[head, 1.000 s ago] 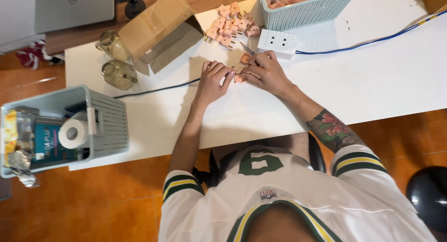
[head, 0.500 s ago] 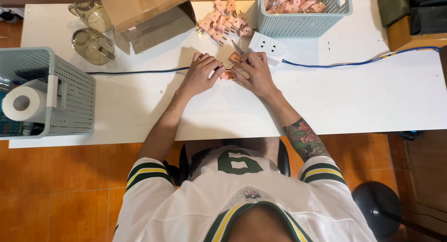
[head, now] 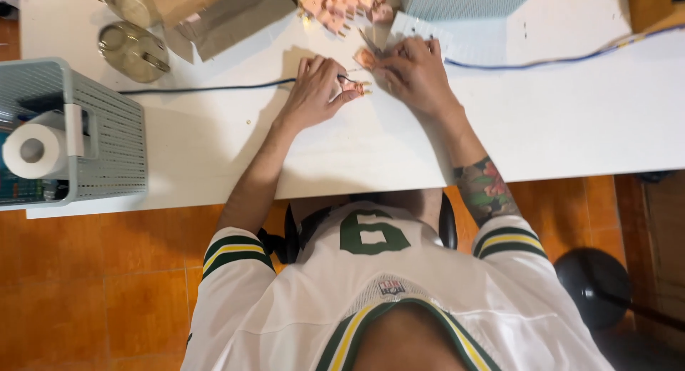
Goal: The person uses a screwdriver to tighten screws on small pink electrical plugs, then uses a lighter to heat the metal prongs of the plugs. They handle multiple plugs and place them on the table.
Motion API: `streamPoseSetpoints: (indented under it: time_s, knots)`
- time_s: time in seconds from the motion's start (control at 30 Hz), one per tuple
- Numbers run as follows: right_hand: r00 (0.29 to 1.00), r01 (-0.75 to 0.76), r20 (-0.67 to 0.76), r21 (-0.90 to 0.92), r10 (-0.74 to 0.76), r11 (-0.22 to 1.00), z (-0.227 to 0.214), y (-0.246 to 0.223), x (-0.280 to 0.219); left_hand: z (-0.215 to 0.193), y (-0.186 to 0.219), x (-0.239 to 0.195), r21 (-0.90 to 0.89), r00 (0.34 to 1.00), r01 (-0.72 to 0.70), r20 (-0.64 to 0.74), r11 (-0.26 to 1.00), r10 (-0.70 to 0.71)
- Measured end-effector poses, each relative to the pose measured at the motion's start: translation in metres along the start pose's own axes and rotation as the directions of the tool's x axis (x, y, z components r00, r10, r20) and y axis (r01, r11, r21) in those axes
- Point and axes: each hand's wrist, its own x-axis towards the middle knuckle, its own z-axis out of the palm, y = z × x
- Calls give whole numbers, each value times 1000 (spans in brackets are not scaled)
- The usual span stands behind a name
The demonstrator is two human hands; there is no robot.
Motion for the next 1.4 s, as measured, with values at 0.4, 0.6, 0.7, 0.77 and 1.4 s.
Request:
streamPoseSetpoints:
  time_s: [0.4, 0.6, 0.7, 0.77, 1.4]
  knots:
    - [991, 132, 36, -39, -131, 991, 8, -10, 5, -2, 2, 6, 67, 999, -42, 15, 997, 41]
    - [997, 73, -1, -49, -73, 996, 27, -7, 2, 16, -18, 0, 0, 986, -113, -122, 994, 112]
    - [998, 62, -11, -67, -63, 996, 32, -4, 0, 18, -20, -1, 10, 996, -73, -58, 997, 74]
    - [999, 39, -13, -54, -39, 998, 36, -2, 0, 19, -21, -1, 24, 996, -76, -51, 997, 77]
    - [992, -14, -121, 130, 30, 991, 16, -32, 10, 31, -19, 1, -114, 986, 29, -162, 993, -47]
